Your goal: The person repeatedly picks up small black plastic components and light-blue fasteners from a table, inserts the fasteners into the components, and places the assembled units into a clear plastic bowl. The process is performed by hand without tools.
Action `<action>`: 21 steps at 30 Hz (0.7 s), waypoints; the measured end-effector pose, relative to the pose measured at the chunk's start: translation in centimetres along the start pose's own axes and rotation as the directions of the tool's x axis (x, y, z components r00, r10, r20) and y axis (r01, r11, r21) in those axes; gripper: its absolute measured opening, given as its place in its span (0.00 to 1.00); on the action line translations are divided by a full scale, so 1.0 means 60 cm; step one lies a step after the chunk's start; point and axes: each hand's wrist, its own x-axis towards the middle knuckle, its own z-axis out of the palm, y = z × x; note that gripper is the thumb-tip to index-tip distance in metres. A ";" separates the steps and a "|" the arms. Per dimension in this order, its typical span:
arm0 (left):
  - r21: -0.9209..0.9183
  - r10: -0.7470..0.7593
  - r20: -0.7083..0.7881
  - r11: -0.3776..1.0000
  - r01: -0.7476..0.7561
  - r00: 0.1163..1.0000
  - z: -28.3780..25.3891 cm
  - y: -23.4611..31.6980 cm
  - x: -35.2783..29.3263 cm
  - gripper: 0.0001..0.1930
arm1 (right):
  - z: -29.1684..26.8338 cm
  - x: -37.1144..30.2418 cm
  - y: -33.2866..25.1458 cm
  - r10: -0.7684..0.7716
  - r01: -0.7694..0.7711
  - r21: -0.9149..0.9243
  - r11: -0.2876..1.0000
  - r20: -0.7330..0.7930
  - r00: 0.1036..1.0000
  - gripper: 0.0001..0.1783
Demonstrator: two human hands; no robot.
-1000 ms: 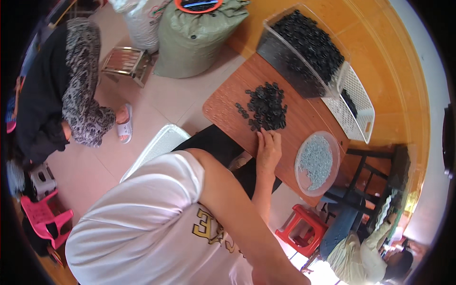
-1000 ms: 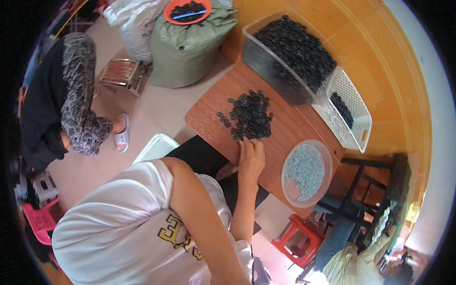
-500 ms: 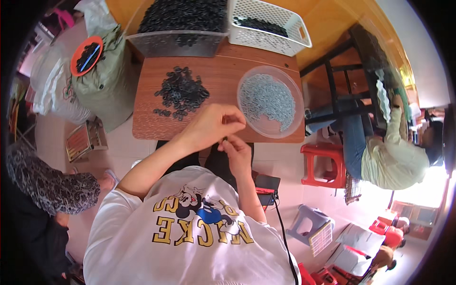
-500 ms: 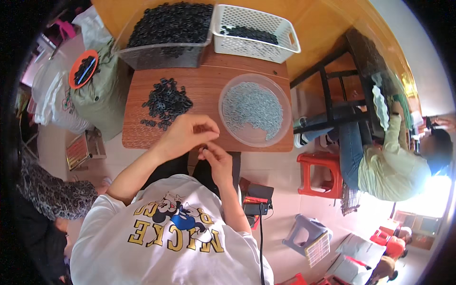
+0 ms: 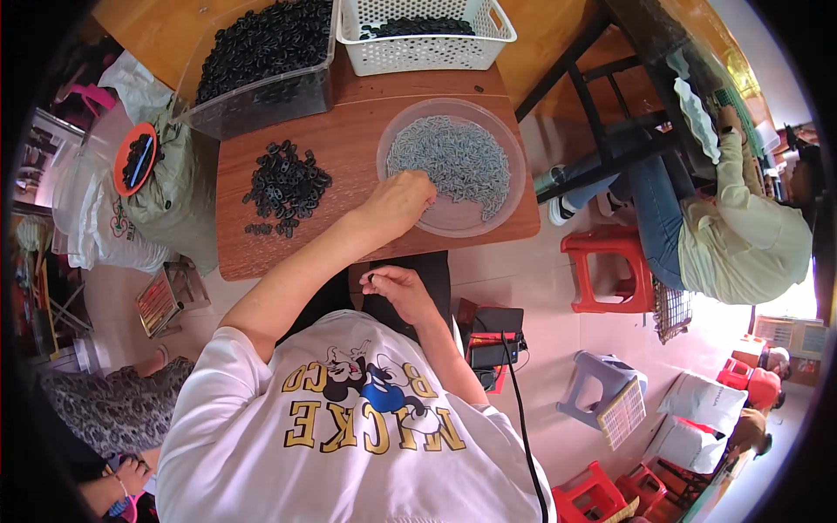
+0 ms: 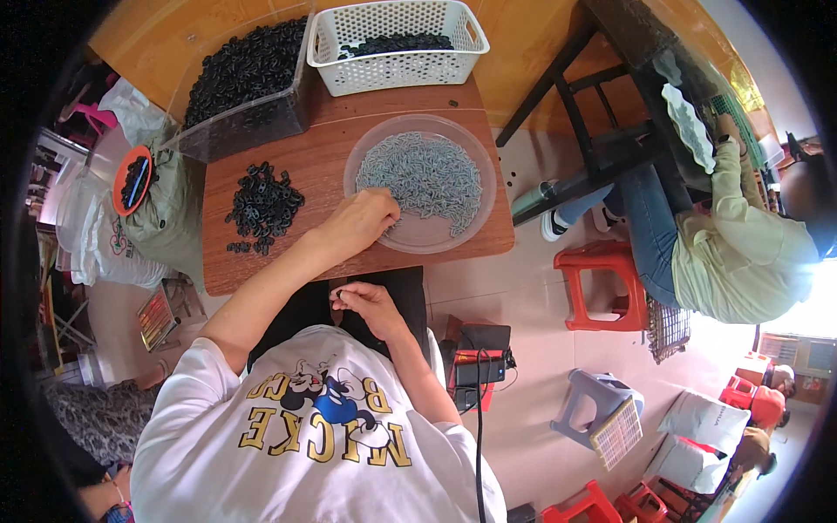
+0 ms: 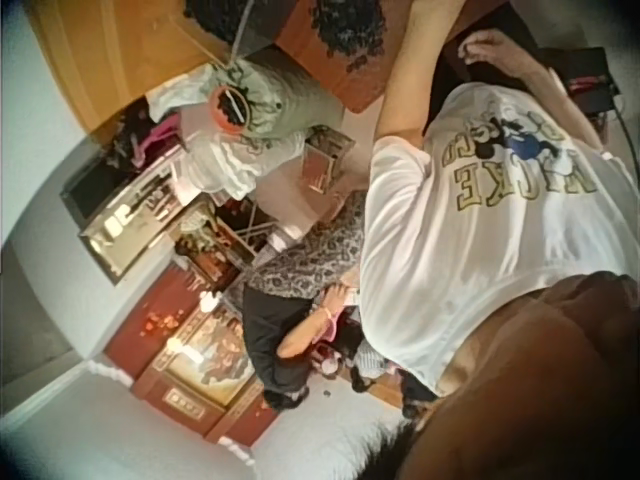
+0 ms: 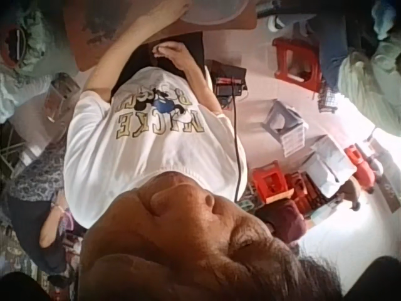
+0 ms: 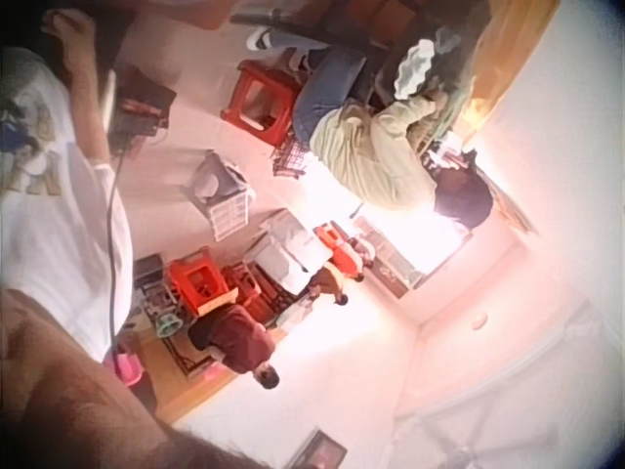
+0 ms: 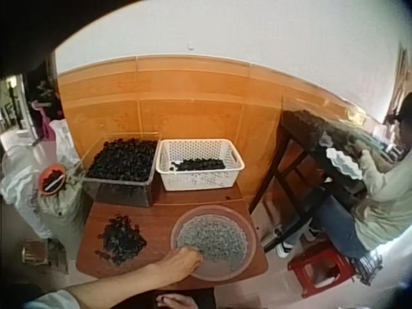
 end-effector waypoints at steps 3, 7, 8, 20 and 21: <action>0.002 0.035 0.047 0.999 -0.035 0.998 -0.005 0.005 0.001 0.04 | 0.002 0.000 -0.003 0.005 -0.005 -0.009 1.000 -0.004 1.000 0.10; 0.042 0.136 0.021 0.990 -0.137 0.991 -0.002 0.004 0.005 0.04 | 0.009 0.002 -0.012 0.017 -0.017 -0.013 1.000 0.008 1.000 0.10; 0.054 0.136 0.038 0.989 -0.138 0.990 -0.002 0.004 0.005 0.04 | 0.012 0.002 -0.014 0.020 -0.020 -0.022 1.000 0.007 1.000 0.10; -0.490 -0.034 -0.017 0.872 0.021 0.999 -0.070 0.039 -0.008 0.06 | 0.014 -0.007 -0.022 -0.036 0.020 -0.124 0.992 -0.124 0.992 0.08; -0.645 -0.153 0.041 0.751 0.143 0.987 -0.088 0.042 -0.023 0.06 | 0.019 -0.007 -0.031 -0.040 0.026 -0.096 0.995 -0.145 0.989 0.08</action>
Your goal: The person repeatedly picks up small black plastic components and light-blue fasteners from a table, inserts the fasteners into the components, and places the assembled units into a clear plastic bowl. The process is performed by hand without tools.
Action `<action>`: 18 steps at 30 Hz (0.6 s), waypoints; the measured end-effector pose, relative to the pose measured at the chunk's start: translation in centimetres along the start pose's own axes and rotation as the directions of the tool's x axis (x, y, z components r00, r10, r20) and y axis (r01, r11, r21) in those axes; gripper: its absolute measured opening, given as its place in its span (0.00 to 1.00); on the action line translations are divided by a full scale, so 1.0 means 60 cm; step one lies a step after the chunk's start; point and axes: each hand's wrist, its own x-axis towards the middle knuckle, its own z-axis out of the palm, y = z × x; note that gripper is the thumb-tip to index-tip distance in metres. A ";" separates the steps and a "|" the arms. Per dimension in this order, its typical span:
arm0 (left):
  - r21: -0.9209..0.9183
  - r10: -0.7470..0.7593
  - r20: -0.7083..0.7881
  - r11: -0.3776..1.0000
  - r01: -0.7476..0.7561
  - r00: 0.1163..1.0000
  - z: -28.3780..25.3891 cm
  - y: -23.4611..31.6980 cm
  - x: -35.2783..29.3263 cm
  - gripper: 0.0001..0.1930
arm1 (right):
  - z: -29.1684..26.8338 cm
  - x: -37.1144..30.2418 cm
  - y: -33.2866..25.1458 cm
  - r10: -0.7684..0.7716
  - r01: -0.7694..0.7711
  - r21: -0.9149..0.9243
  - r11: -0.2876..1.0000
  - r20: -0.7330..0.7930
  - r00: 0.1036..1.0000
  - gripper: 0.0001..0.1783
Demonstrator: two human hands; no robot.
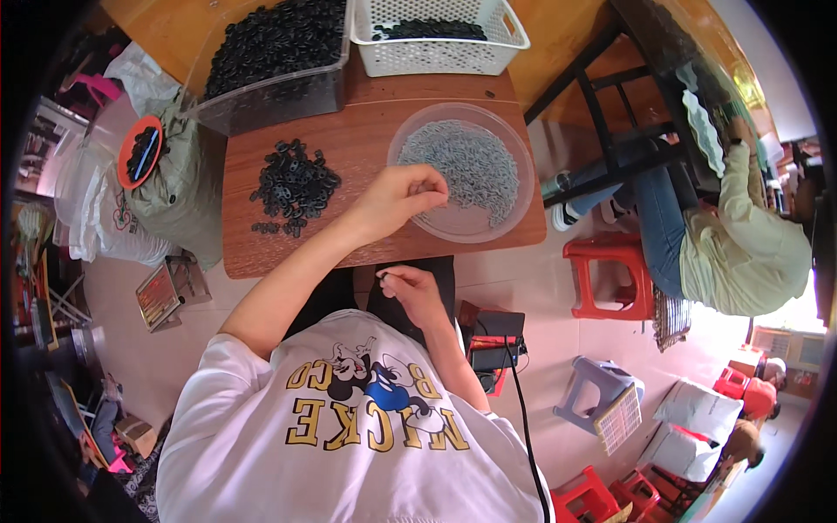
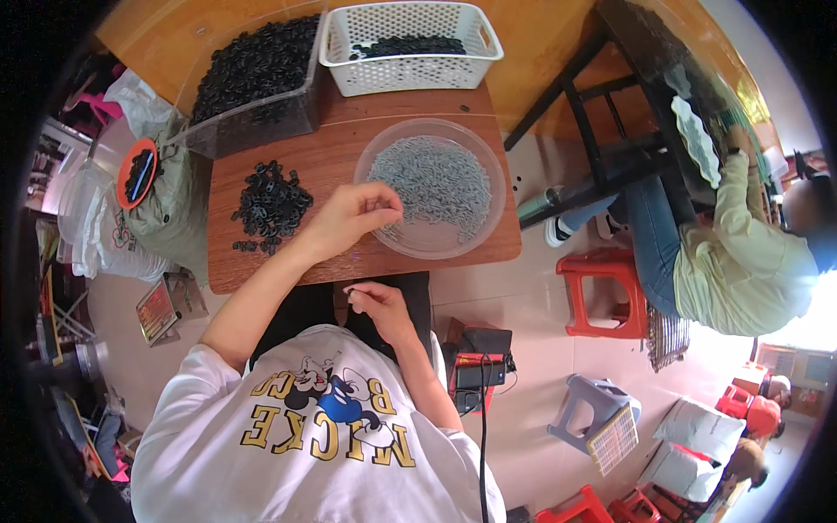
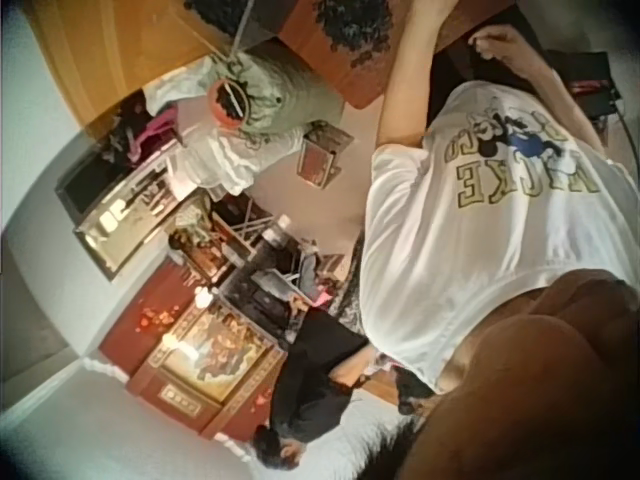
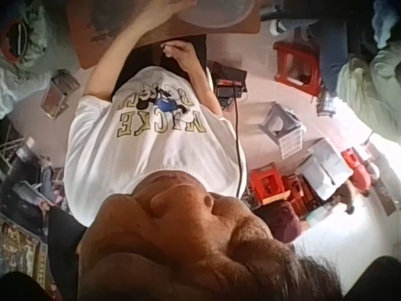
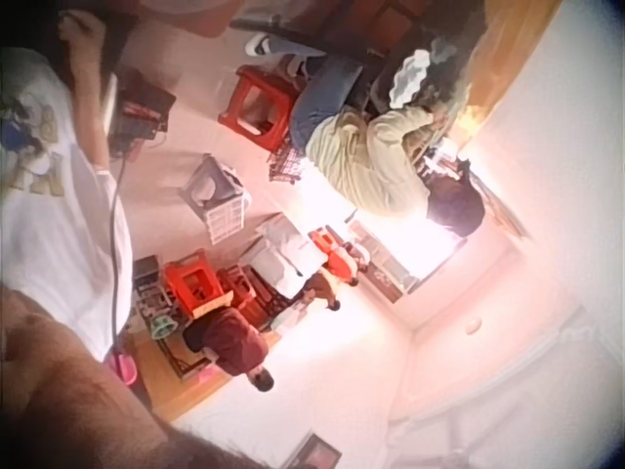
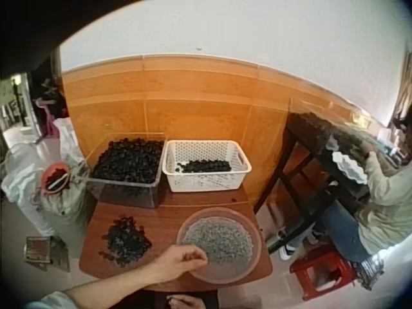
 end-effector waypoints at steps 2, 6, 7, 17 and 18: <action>-0.439 -0.181 0.009 0.883 0.167 0.983 -0.017 -0.006 -0.036 0.06 | 0.019 -0.003 -0.033 -0.039 0.044 0.110 0.993 -0.047 0.998 0.07; -0.909 -0.304 0.054 0.379 0.172 0.951 -0.033 -0.052 -0.097 0.07 | 0.062 0.002 -0.097 -0.130 0.126 0.173 0.977 0.010 0.992 0.07; -0.941 -0.325 0.053 0.299 0.155 0.944 -0.037 -0.061 -0.102 0.07 | 0.073 0.003 -0.111 -0.148 0.140 0.158 0.978 0.044 0.988 0.07; -0.709 -0.279 -0.205 0.703 0.054 0.938 -0.020 -0.073 -0.033 0.09 | 0.093 -0.003 -0.141 -0.287 0.293 0.230 0.928 -0.063 0.956 0.06; -0.627 -0.235 -0.193 0.776 0.064 0.953 -0.010 -0.073 -0.025 0.08 | 0.089 -0.010 -0.139 -0.287 0.299 0.234 0.925 -0.082 0.954 0.06</action>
